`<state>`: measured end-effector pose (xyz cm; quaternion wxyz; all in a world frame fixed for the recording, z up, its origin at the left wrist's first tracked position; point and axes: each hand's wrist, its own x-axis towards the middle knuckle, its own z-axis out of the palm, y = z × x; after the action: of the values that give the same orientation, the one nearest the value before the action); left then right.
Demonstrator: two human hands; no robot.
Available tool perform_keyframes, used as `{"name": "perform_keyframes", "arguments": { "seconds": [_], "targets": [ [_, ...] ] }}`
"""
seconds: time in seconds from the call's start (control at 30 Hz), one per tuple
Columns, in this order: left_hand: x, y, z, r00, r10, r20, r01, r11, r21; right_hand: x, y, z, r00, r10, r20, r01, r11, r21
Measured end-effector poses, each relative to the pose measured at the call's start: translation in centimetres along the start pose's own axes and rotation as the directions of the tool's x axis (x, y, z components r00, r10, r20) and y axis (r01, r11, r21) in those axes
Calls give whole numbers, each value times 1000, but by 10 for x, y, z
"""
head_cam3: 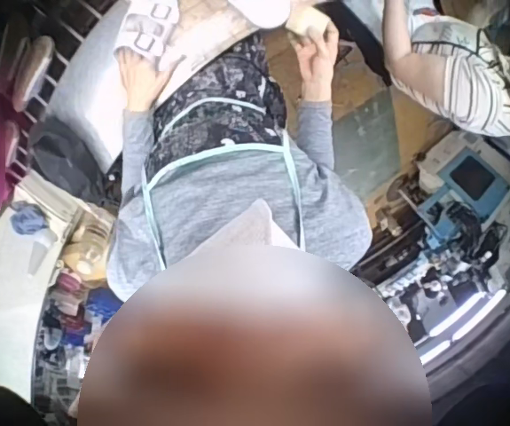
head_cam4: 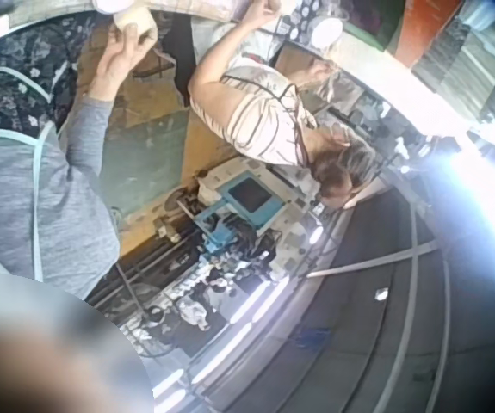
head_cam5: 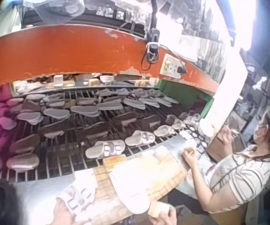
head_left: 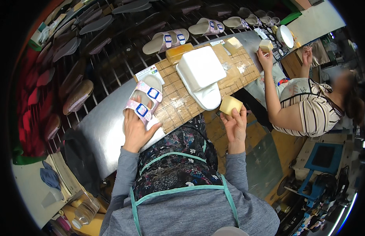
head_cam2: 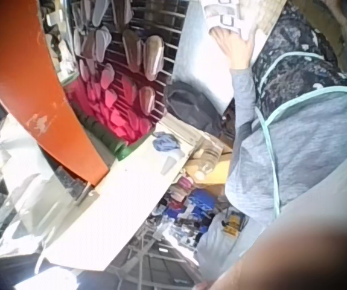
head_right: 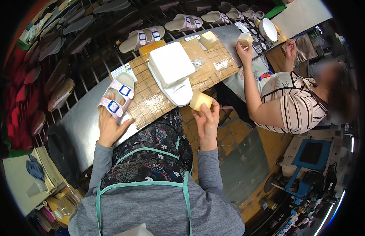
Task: The person smooths the soles of slippers using a sanding block, handling each slipper one at a time. They pick up a slipper, rub the sole with the block, and place it back on the rack, repeating the process for multiple slippers.
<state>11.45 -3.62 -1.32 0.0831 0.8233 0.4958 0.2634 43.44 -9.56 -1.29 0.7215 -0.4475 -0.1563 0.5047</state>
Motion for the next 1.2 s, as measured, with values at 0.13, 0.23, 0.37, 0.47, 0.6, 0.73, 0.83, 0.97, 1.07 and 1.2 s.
{"name": "perform_keyframes", "arguments": {
  "seconds": [0.13, 0.23, 0.37, 0.47, 0.6, 0.73, 0.83, 0.97, 1.07, 1.2],
  "targets": [
    [11, -2, 16, 985, -170, 34, 165, 980, 114, -9, 2, 14, 946, -314, 79, 323, 895, -308],
    [22, -4, 26, 989, -139, -48, 146, 975, 168, -14, 5, 16, 793, -558, 244, 585, 587, -559],
    [24, -6, 30, 986, -163, -45, 167, 977, 130, -18, 5, 15, 616, -655, 437, 709, 219, -671],
    [21, -7, 31, 985, -167, -47, 171, 981, 94, -22, -1, 14, 589, -665, 460, 692, 120, -712],
    [19, -10, 35, 987, -156, -50, 161, 979, 122, -24, -8, 18, 428, -692, 582, 796, -16, -605],
    [21, -11, 36, 991, -114, -77, 123, 983, 134, -35, -10, 17, 277, -668, 691, 767, -280, -577],
    [21, -2, 22, 988, -145, -53, 150, 982, 111, -39, -1, 20, 207, -747, 631, 773, -271, -574],
    [9, 28, -15, 969, -214, -120, 216, 976, 3, -42, 4, 25, 217, -741, 636, 784, -256, -566],
    [0, 53, -35, 961, -235, -148, 186, 940, -285, -42, 14, 39, 256, -732, 631, 877, -99, -470],
    [4, 76, -31, 983, 45, 178, 119, 581, -805, -48, 29, 58, 422, -576, 700, 904, 216, -368]
  ]
}}
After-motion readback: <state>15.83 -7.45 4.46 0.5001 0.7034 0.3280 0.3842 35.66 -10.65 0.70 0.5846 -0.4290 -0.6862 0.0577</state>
